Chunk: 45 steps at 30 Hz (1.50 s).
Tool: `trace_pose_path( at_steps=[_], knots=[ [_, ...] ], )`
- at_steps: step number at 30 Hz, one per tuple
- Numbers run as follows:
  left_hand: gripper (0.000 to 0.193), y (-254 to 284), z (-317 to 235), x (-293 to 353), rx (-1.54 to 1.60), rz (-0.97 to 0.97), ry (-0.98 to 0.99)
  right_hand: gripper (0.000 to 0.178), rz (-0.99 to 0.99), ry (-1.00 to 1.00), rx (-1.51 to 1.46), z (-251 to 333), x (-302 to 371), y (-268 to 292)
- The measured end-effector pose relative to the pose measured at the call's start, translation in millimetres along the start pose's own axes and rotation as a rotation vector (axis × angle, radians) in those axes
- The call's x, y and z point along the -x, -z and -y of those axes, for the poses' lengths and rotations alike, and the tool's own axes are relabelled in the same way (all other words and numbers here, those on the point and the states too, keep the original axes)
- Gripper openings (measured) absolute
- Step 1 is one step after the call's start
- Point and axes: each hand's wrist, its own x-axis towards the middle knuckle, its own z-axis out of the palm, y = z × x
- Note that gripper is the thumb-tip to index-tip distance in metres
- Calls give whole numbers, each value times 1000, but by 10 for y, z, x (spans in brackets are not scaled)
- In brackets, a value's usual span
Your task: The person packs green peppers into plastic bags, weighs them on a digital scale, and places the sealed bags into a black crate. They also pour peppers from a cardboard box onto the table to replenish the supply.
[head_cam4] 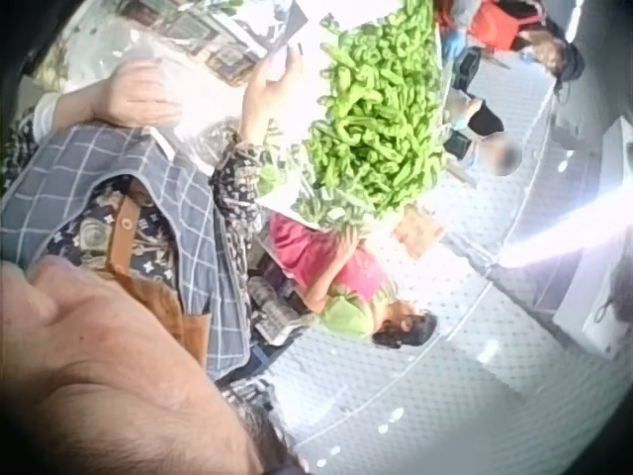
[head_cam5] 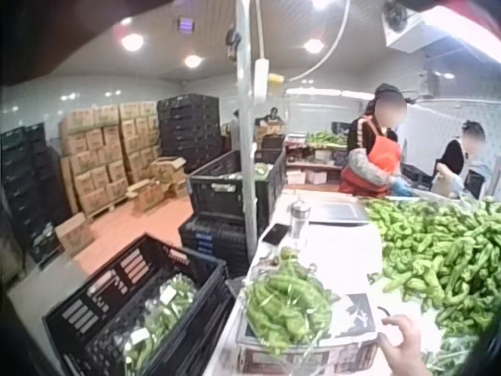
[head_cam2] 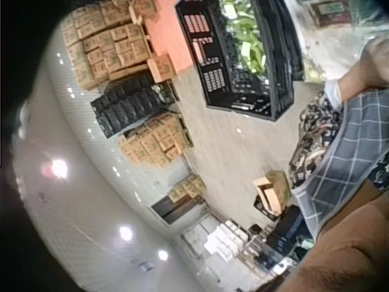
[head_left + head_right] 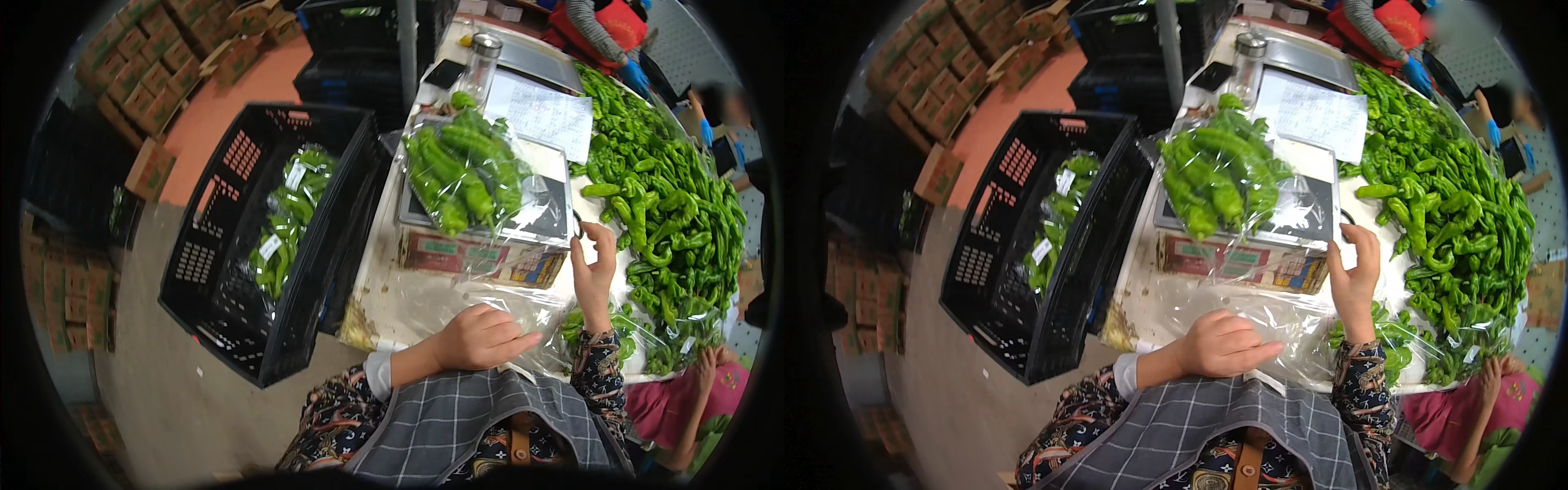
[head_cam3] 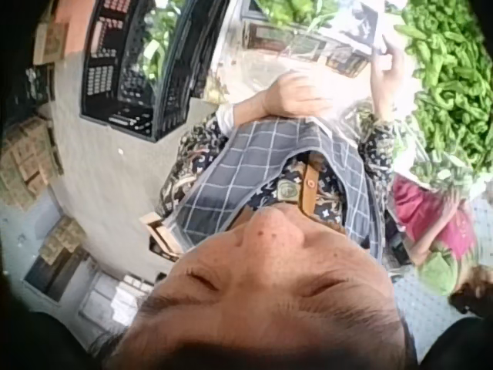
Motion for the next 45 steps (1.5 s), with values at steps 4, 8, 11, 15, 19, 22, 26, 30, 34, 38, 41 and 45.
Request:
trace_pose_path(
  at_steps=[4,8,11,15,19,22,26,30,34,38,41,45],
  knots=[
    [34,-14,-43,-86,82,-46,-7,40,35,4,65,23,16,7],
    [36,21,-56,-69,95,-44,-14,48,93,26,78,32,-118,-59],
    [36,59,-40,-67,51,-71,27,54,140,50,158,2,-219,-177],
    [42,112,70,-104,-179,-127,212,61,213,-19,118,-224,-277,-339],
    [72,98,295,-115,-370,-74,552,37,352,-373,-23,-370,-279,-404],
    [72,128,467,-78,-294,39,781,31,281,-177,77,-389,-226,-414],
    [60,163,528,19,-240,38,737,49,173,98,284,-228,-302,-426],
    [53,263,541,167,-191,66,778,34,334,-89,287,-360,-280,-395],
    [51,376,549,253,-113,104,938,22,233,-281,-55,-441,-225,-379],
    [51,399,570,244,-66,78,925,17,285,-115,150,-311,-197,-383],
    [44,387,608,248,-13,64,952,10,366,-191,117,-555,-155,-473],
    [28,572,741,-70,377,-121,946,18,148,-556,-911,-495,-134,-199]
  ],
)
